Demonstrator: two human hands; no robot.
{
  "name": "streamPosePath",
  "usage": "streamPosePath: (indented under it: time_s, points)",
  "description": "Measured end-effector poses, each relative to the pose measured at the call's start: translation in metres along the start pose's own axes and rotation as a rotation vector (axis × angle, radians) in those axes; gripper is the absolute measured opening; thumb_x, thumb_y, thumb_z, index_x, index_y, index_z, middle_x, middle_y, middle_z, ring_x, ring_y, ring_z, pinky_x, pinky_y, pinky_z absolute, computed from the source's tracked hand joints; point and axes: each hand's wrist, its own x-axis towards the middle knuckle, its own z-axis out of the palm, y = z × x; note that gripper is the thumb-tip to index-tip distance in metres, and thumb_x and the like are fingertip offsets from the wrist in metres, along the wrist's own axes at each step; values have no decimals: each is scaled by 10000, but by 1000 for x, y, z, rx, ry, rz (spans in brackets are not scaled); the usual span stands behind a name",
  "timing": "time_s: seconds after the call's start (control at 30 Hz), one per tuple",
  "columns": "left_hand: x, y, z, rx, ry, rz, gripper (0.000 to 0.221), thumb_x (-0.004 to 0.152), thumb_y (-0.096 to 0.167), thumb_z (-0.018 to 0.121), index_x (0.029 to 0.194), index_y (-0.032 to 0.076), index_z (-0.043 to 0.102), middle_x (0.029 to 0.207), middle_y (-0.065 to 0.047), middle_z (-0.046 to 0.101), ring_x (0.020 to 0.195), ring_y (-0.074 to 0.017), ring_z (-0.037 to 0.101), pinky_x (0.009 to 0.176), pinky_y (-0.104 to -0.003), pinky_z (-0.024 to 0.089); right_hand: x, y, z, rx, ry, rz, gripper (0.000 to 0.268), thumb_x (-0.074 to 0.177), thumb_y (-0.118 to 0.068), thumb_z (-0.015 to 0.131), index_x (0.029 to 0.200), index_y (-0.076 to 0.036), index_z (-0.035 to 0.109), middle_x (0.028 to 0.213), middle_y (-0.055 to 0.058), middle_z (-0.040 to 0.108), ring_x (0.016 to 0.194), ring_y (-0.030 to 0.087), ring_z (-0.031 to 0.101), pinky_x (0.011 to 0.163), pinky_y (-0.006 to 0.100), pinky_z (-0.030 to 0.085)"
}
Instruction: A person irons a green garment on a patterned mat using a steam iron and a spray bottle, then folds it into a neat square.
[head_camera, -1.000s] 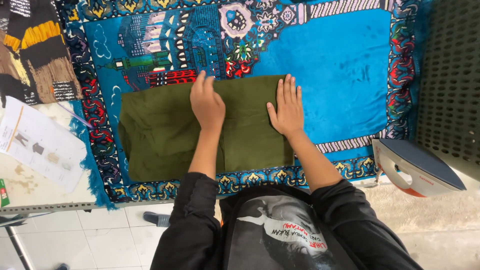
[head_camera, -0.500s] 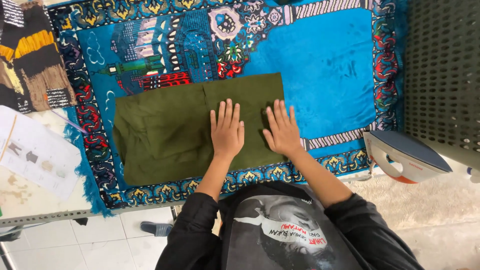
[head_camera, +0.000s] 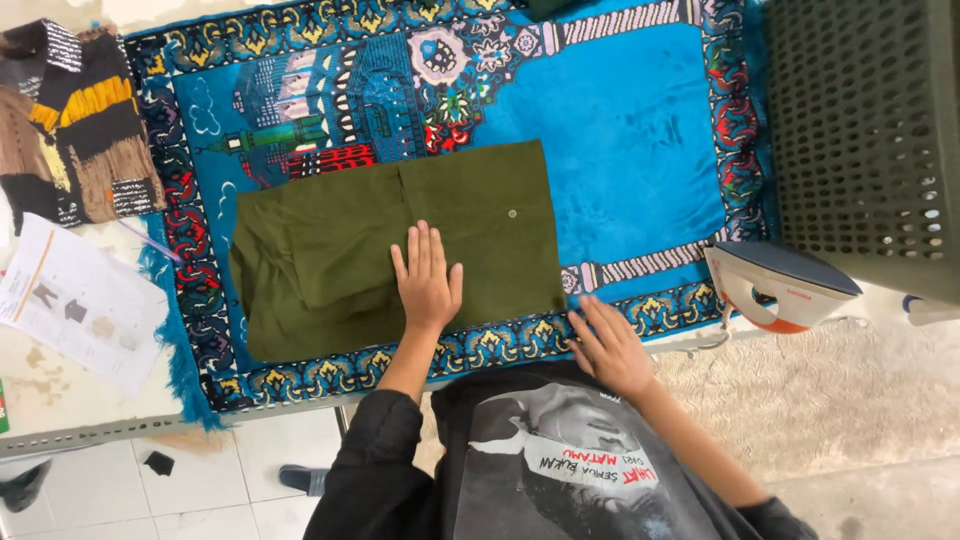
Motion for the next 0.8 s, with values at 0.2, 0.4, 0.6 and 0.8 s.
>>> streamPosePath:
  time_s: [0.2,0.4,0.6,0.8]
  points:
    - [-77,8,-46,-64,-233,15,666,1056,501,389,1569,76,393,1659,-145,318,1550,-288,245,1265,-519,45,-135,48,-73,-282,443,407,329,861,-176,774,1099,-12,617,1209,214,562,1077,375,526,904,481,457]
    - [-120,11,-56,106,-249,-46,669,1014,416,432,1522,-18,467,1602,-198,427,1508,-338,362,1222,-560,258,-128,107,-139,-101,687,1392,533,959,156,480,1460,-12,412,1410,176,404,1211,300,528,929,416,503]
    - [-130,24,-50,106,-261,30,576,1016,412,455,1529,158,520,1609,-107,459,1497,-309,409,1220,-556,285,-149,167,-155,-37,577,1284,867,1001,129,673,1620,-83,104,1701,178,158,1591,355,184,1300,498,243]
    - [-155,13,-54,55,-346,18,622,1025,434,420,1545,95,457,1622,-118,417,1505,-319,371,1218,-558,275,-87,226,-182,172,352,1660,976,1068,-150,823,1631,-136,25,1721,113,31,1595,303,81,1300,459,103]
